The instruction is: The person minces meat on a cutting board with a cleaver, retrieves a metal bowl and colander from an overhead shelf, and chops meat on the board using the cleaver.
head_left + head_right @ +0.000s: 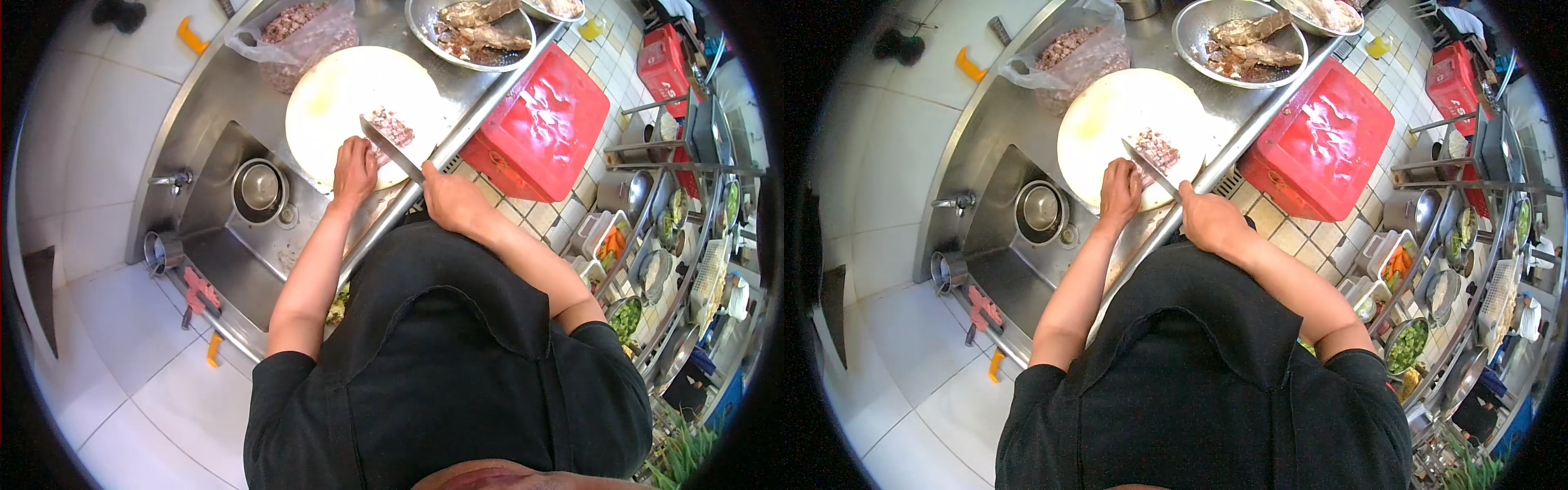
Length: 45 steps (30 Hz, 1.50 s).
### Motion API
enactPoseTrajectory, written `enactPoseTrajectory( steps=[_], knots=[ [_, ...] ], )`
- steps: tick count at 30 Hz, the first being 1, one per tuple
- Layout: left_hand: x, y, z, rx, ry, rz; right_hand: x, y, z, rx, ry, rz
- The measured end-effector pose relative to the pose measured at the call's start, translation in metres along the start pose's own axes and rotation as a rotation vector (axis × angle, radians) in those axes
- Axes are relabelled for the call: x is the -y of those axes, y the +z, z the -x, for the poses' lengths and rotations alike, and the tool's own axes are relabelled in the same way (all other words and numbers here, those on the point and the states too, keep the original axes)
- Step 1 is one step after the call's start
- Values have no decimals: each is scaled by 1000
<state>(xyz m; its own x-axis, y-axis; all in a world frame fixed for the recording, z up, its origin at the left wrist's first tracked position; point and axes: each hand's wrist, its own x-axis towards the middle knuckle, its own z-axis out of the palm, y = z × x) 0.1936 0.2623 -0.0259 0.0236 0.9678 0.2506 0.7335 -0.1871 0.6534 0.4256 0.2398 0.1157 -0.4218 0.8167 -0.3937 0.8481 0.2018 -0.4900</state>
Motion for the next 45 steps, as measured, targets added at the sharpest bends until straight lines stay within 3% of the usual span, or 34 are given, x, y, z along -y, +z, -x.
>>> enactPoseTrajectory(
  steps=[4, 14, 18, 21, 34, 36, 39, 45],
  knots=[
    [-1, 6, 0, -79, 19, -38, 5, 4, -4, 48, 17, 30],
    [-3, 7, 1, -52, -75, -17, 1, 34, -36, 69, -25, 28],
    [2, 4, 3, -30, -43, 6, 0, 44, -60, -33, -72, 20],
    [-6, -7, 8, 4, 10, 26, 3, 35, -64, 58, 8, 14],
    [-4, -6, 11, 14, 17, 46, -26, 25, -7, -24, -25, -27],
    [-7, -10, 10, -88, 22, 133, -23, 28, -10, -77, -32, -14],
    [0, -19, 1, 65, -11, 44, -8, 16, -3, -29, -5, -14],
    [6, -7, 1, -20, -10, 37, -3, 19, -4, 8, -51, -14]
  ],
)
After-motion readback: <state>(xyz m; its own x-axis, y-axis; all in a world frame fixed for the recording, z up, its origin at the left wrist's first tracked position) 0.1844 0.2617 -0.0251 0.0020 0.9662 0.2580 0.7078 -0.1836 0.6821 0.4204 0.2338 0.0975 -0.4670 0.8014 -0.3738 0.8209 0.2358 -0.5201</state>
